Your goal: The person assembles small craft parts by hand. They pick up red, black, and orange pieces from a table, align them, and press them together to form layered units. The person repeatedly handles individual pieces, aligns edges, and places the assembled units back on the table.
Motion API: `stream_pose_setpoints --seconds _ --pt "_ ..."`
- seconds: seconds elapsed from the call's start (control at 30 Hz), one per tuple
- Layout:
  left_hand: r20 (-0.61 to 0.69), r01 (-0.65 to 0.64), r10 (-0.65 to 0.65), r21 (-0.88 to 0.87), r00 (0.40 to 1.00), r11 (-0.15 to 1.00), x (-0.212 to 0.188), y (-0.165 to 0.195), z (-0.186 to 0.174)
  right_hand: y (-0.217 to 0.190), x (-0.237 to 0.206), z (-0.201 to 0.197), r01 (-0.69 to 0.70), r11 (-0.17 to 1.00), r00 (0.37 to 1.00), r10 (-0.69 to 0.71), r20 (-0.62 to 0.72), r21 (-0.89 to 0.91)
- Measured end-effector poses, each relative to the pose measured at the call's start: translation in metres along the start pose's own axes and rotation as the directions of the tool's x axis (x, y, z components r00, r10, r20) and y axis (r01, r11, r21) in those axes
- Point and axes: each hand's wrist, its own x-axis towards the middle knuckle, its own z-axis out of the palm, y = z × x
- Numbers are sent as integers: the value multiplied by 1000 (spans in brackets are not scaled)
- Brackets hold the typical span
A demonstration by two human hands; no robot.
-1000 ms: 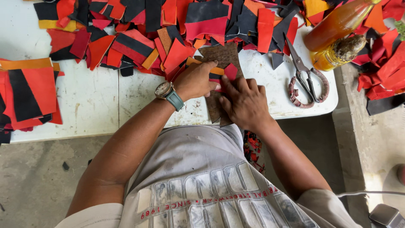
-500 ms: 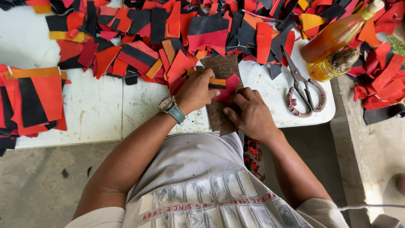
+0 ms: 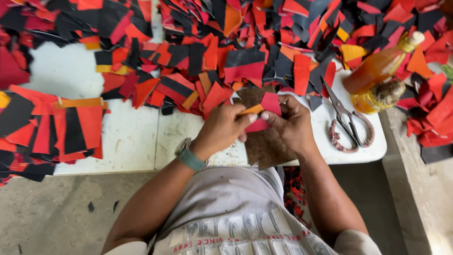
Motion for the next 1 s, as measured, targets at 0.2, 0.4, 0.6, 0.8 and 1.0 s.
stream_pose_setpoints --seconds 0.2,0.4,0.6,0.8,1.0 --pt "-306 -338 602 605 737 721 -36 19 -27 -4 0 24 -123 991 978 129 167 -45" --pt "-334 -174 199 105 921 979 -26 6 -20 -28 11 38 -197 960 944 131 304 199" --pt "-397 -223 287 199 872 954 -30 3 -25 -31 9 46 -230 861 948 93 304 454" --pt "-402 -202 276 216 873 955 -30 7 -26 -23 12 55 -79 957 976 17 216 279" --pt "-402 -248 340 264 850 932 -33 7 -25 -26 13 56 -27 979 986 -8 168 201"
